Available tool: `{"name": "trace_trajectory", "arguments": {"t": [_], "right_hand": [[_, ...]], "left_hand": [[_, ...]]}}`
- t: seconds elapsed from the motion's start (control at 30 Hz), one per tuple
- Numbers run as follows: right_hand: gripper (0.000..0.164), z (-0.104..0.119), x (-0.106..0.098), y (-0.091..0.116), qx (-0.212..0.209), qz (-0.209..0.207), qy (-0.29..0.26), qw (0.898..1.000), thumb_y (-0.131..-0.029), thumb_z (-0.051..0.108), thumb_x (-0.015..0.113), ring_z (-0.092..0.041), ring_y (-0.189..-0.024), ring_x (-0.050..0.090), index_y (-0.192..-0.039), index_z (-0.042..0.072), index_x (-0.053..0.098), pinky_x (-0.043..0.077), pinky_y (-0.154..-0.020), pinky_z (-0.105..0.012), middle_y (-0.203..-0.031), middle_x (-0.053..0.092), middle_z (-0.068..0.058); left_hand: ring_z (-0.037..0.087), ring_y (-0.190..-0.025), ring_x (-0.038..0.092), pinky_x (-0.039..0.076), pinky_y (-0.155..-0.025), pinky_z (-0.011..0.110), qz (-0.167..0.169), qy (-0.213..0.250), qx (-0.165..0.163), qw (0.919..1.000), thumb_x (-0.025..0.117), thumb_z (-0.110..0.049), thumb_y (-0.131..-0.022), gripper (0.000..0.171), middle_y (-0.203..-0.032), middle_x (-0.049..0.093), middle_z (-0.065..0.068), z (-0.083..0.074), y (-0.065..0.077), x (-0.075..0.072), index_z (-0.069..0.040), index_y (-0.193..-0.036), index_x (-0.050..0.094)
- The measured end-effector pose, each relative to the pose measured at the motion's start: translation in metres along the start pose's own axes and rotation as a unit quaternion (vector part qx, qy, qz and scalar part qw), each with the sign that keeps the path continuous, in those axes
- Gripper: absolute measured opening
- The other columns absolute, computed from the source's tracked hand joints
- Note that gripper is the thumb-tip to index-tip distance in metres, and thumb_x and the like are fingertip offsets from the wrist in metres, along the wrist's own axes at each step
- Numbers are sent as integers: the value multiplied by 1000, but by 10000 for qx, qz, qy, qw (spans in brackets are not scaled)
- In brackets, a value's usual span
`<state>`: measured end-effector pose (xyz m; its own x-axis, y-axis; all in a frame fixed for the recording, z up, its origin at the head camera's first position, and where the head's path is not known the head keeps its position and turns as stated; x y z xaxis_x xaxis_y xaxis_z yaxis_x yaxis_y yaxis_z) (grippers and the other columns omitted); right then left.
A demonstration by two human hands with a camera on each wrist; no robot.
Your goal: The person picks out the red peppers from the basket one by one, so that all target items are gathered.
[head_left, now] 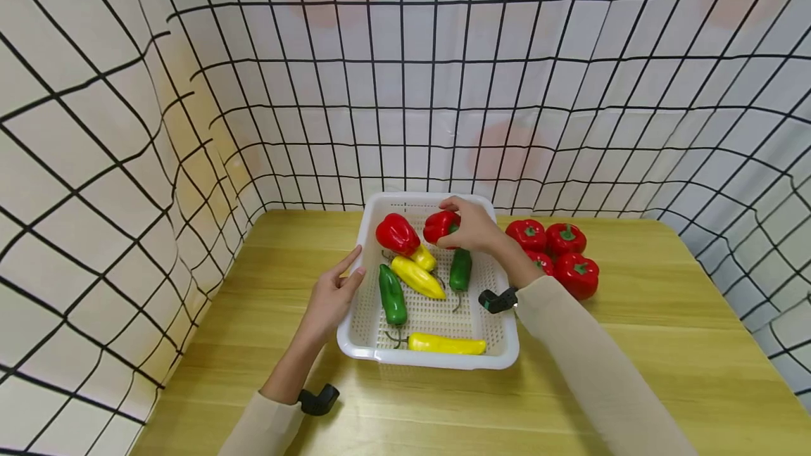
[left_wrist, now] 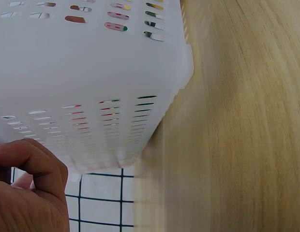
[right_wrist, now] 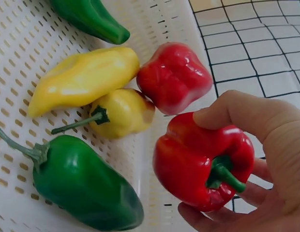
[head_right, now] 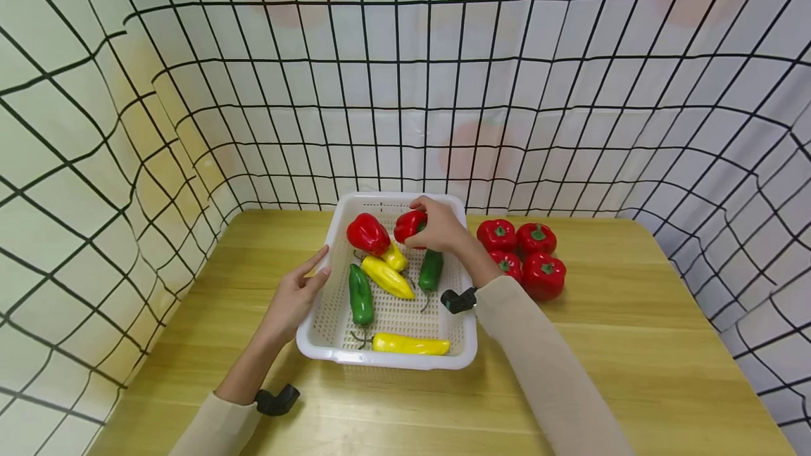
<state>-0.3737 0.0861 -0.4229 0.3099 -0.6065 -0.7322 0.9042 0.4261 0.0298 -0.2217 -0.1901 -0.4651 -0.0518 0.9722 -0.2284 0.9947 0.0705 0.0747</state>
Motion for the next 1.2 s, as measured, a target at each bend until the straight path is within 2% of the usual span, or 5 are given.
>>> {"name": "trace_trajectory", "arguments": {"t": [0.17,0.33,0.53,0.73,1.2], "right_hand": [[70,6,-8,5,32,-40,-60,10000,-77,24,84,-33,-117,61,-139,14,54,62,-94,-45,-137,60,-14],[74,10,-16,13,79,-103,-239,9996,-76,22,86,-35,-118,59,-142,18,53,63,-92,-47,-138,59,-13],[77,10,-21,21,-18,-290,-346,9990,-77,19,85,-35,-126,54,-144,15,47,61,-96,-49,-143,55,-12],[77,15,-30,32,-111,-325,-471,9983,-76,19,87,-35,-126,53,-143,15,50,63,-92,-49,-141,56,-12],[82,19,-50,69,-140,-601,-776,9951,-76,19,88,-37,-136,48,-147,17,47,61,-93,-53,-148,52,-11]], "left_hand": [[34,-81,77,66,-64,43,-31,-71,-35,10000,58,-39,-106,48,-93,73,28,0,0,0,-43,-152,48],[35,-82,77,66,-66,44,-25,-62,15,10000,59,-37,-106,51,-96,73,29,-1,1,-1,-36,-155,47],[37,-83,76,66,-67,45,17,-17,14,10000,59,-38,-105,52,-95,71,31,-1,2,-1,-34,-156,46],[34,-82,76,66,-66,44,-3,-38,-22,10000,58,-38,-106,50,-93,71,29,1,2,-1,-39,-155,46],[36,-84,77,66,-66,44,19,-10,16,10000,58,-37,-106,50,-92,70,30,0,1,1,-37,-155,46]]}}
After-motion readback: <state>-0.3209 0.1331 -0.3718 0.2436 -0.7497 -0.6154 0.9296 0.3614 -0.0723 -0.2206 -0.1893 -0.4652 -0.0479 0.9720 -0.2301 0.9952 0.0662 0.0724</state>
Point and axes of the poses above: each hand's wrist, its own y-axis away from the middle knuckle, its own x-axis out of the palm, z = x × y, the point moved 2 cm from there along -y, towards the middle knuckle
